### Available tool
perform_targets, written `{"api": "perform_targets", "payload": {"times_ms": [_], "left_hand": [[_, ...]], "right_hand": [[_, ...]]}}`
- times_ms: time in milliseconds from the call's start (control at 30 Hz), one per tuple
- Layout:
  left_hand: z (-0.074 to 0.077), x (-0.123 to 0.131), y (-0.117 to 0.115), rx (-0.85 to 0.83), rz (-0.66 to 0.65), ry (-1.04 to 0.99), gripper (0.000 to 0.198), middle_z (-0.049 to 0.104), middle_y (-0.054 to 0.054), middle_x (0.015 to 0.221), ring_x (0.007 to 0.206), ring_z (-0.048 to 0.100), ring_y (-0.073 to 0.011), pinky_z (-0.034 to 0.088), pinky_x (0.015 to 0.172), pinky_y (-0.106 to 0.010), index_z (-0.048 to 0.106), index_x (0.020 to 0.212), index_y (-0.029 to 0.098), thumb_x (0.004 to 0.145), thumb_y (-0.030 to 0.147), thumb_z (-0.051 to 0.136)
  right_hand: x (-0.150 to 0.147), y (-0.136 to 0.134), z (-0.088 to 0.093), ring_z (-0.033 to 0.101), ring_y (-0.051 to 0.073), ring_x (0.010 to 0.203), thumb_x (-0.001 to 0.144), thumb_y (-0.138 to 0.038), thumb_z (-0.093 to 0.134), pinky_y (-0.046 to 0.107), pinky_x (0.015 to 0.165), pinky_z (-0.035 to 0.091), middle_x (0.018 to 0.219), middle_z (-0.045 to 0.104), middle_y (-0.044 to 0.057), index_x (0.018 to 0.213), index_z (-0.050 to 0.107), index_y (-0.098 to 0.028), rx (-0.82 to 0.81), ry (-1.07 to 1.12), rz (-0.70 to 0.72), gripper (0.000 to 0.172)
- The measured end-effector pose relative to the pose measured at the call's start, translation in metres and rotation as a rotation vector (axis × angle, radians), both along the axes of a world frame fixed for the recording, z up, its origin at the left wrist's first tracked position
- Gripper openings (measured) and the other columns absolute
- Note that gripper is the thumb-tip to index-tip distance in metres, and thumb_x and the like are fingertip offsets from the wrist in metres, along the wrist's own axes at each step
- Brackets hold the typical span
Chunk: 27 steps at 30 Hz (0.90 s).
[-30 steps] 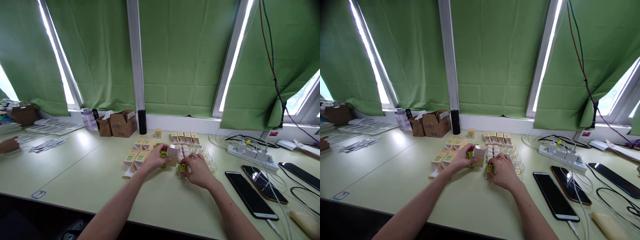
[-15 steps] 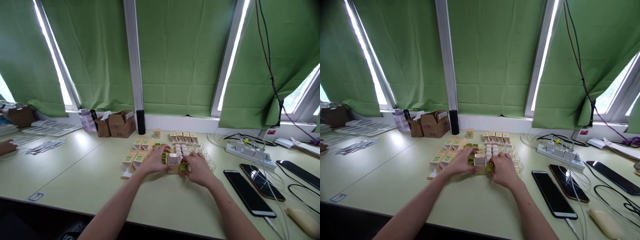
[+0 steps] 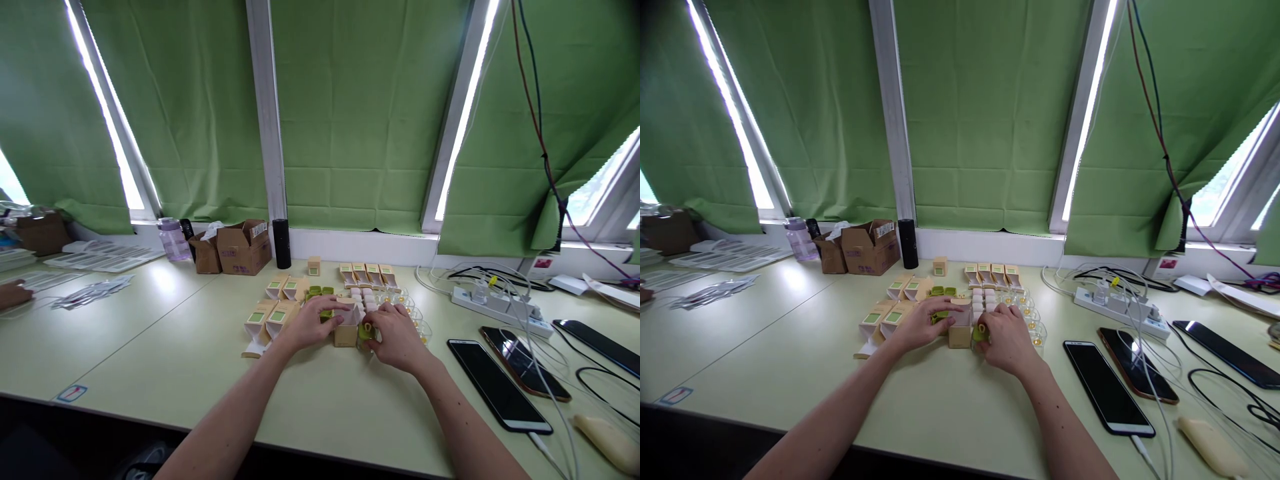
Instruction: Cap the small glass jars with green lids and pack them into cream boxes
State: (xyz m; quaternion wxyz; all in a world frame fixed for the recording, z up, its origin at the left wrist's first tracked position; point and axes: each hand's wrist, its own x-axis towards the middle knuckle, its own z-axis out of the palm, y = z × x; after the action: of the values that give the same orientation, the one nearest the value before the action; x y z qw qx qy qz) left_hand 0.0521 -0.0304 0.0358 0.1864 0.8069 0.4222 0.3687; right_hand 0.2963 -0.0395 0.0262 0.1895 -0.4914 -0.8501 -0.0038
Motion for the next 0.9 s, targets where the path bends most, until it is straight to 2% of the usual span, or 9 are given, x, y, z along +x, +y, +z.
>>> {"api": "perform_targets", "payload": {"times_ms": [100, 167, 400, 567, 700, 900], "left_hand": [[-0.003, 0.004, 0.001, -0.003, 0.009, -0.052, 0.028, 0.076, -0.009, 0.123, 0.124, 0.066, -0.0283, 0.057, 0.099, -0.038, 0.080, 0.117, 0.024, 0.097, 0.030, 0.061], [-0.004, 0.005, 0.003, -0.011, 0.001, -0.112, 0.029, 0.075, -0.010, 0.126, 0.120, 0.068, -0.0269, 0.058, 0.094, -0.035, 0.079, 0.118, 0.022, 0.099, 0.031, 0.058], [-0.009, 0.004, 0.009, -0.126, 0.034, -0.237, 0.044, 0.073, -0.013, 0.127, 0.110, 0.068, -0.0250, 0.055, 0.095, -0.036, 0.069, 0.132, 0.017, 0.089, 0.017, 0.059], [-0.009, 0.006, 0.008, -0.290, -0.066, -0.356, 0.069, 0.076, -0.012, 0.116, 0.110, 0.068, -0.0231, 0.053, 0.096, -0.035, 0.057, 0.143, 0.014, 0.076, 0.002, 0.048], [-0.013, 0.006, 0.010, -0.348, -0.092, -0.374, 0.080, 0.075, -0.013, 0.120, 0.107, 0.069, -0.0225, 0.053, 0.098, -0.037, 0.049, 0.151, 0.013, 0.072, 0.002, 0.048], [-0.024, 0.004, 0.019, -0.316, -0.068, -0.365, 0.080, 0.072, -0.017, 0.129, 0.116, 0.068, -0.0260, 0.052, 0.103, -0.041, 0.051, 0.151, 0.012, 0.071, 0.005, 0.053]], "right_hand": [[0.000, 0.000, 0.000, 0.061, 0.027, 0.103, 0.077, -0.027, 0.079, 0.039, 0.090, 0.033, 0.095, 0.077, 0.003, 0.100, 0.071, -0.025, -0.006, -0.006, -0.004, 0.024], [0.000, 0.000, 0.001, 0.061, 0.028, 0.104, 0.077, -0.028, 0.079, 0.039, 0.091, 0.033, 0.096, 0.077, 0.004, 0.101, 0.071, -0.025, -0.010, -0.012, -0.009, 0.025], [-0.001, -0.001, 0.002, 0.060, 0.029, 0.108, 0.077, -0.029, 0.078, 0.039, 0.091, 0.032, 0.099, 0.077, 0.005, 0.103, 0.071, -0.025, -0.024, -0.032, -0.019, 0.027], [0.000, -0.001, 0.002, 0.060, 0.028, 0.106, 0.077, -0.029, 0.079, 0.039, 0.091, 0.033, 0.098, 0.077, 0.005, 0.103, 0.071, -0.025, -0.023, -0.027, -0.014, 0.027], [0.001, 0.000, 0.000, 0.062, 0.029, 0.105, 0.076, -0.026, 0.079, 0.040, 0.089, 0.034, 0.095, 0.077, 0.005, 0.099, 0.071, -0.025, 0.019, -0.017, -0.001, 0.024], [0.006, 0.007, -0.001, 0.061, 0.031, 0.108, 0.081, -0.026, 0.075, 0.044, 0.093, 0.037, 0.100, 0.077, 0.007, 0.107, 0.071, -0.025, 0.121, 0.098, -0.054, 0.026]]}}
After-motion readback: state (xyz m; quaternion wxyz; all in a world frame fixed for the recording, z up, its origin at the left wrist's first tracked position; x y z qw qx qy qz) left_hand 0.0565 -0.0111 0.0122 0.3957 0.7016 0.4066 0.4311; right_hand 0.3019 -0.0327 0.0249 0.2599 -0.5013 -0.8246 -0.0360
